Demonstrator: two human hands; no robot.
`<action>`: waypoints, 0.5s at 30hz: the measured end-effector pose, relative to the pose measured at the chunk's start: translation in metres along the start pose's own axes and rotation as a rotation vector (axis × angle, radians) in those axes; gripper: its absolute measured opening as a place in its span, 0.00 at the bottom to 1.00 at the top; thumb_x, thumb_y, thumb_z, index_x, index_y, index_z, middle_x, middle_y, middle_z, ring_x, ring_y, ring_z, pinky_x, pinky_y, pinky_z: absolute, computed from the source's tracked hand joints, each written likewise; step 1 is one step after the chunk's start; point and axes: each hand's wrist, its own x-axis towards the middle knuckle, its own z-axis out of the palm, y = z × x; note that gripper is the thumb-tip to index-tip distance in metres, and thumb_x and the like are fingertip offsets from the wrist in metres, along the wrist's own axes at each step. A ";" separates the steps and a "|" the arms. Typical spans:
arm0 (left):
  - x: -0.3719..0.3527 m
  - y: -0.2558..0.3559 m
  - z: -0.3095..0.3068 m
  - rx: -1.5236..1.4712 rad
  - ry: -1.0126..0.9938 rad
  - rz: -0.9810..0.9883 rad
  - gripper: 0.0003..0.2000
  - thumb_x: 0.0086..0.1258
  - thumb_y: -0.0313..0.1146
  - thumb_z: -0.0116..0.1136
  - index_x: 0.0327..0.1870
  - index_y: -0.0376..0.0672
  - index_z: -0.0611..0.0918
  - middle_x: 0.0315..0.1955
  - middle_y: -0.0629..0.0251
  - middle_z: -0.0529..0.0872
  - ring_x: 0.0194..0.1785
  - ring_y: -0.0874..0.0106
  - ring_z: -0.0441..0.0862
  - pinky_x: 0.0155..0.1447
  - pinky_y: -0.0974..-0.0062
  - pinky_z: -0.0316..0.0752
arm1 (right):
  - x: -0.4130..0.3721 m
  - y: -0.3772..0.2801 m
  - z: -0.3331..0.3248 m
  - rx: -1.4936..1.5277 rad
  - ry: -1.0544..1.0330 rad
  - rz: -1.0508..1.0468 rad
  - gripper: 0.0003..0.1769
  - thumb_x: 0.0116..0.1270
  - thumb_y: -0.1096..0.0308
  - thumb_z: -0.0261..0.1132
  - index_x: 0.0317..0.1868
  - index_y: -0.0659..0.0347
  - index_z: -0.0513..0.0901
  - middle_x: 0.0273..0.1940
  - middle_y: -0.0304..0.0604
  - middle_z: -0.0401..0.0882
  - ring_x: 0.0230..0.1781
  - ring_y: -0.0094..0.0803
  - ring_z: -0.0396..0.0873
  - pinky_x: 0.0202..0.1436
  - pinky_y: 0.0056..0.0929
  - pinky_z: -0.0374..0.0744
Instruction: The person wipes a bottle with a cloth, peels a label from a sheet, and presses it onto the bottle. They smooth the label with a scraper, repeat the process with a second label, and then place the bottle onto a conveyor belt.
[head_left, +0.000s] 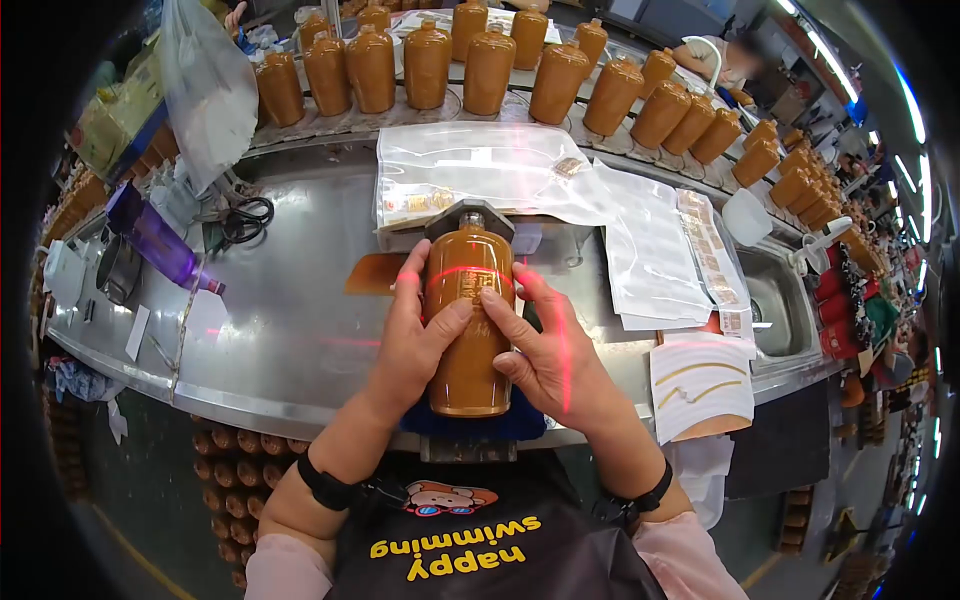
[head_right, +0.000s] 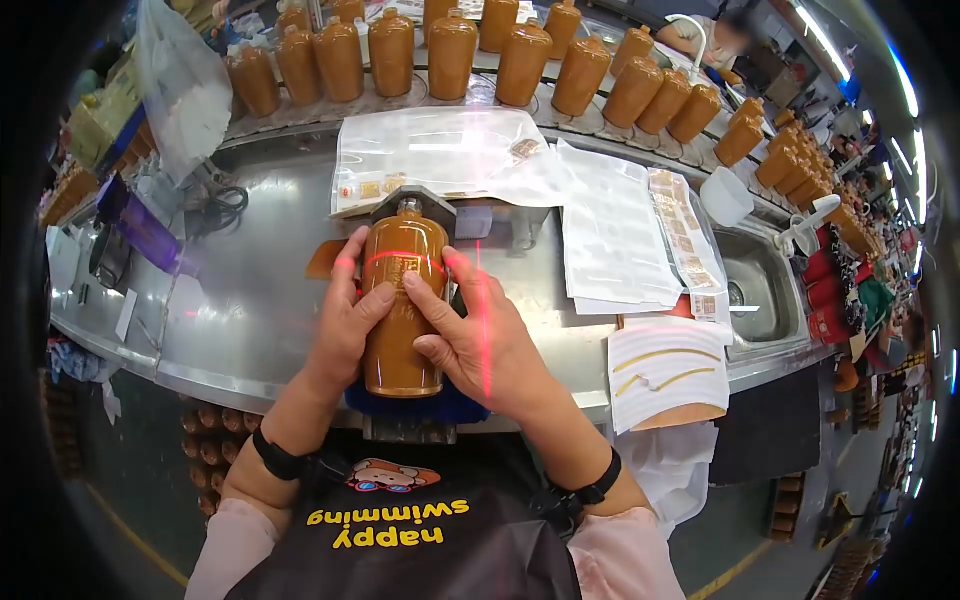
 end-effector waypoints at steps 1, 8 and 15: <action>0.000 0.000 0.000 -0.001 0.001 0.001 0.37 0.74 0.34 0.58 0.76 0.31 0.51 0.68 0.50 0.65 0.70 0.67 0.66 0.71 0.69 0.65 | 0.000 0.000 0.000 -0.012 0.003 0.000 0.32 0.68 0.57 0.65 0.71 0.52 0.72 0.68 0.65 0.61 0.63 0.60 0.68 0.66 0.49 0.71; 0.000 0.002 0.001 -0.015 0.003 -0.003 0.37 0.74 0.35 0.57 0.76 0.31 0.51 0.69 0.50 0.65 0.71 0.66 0.66 0.72 0.69 0.64 | 0.002 -0.003 0.000 0.015 -0.021 0.060 0.28 0.73 0.51 0.60 0.70 0.50 0.74 0.70 0.60 0.60 0.68 0.58 0.65 0.70 0.47 0.68; 0.000 0.001 0.002 0.005 0.011 -0.006 0.38 0.73 0.34 0.58 0.76 0.31 0.51 0.68 0.50 0.65 0.69 0.67 0.67 0.71 0.70 0.65 | 0.006 -0.001 -0.011 0.064 0.014 0.027 0.34 0.61 0.71 0.70 0.70 0.55 0.73 0.68 0.65 0.63 0.65 0.58 0.68 0.67 0.46 0.71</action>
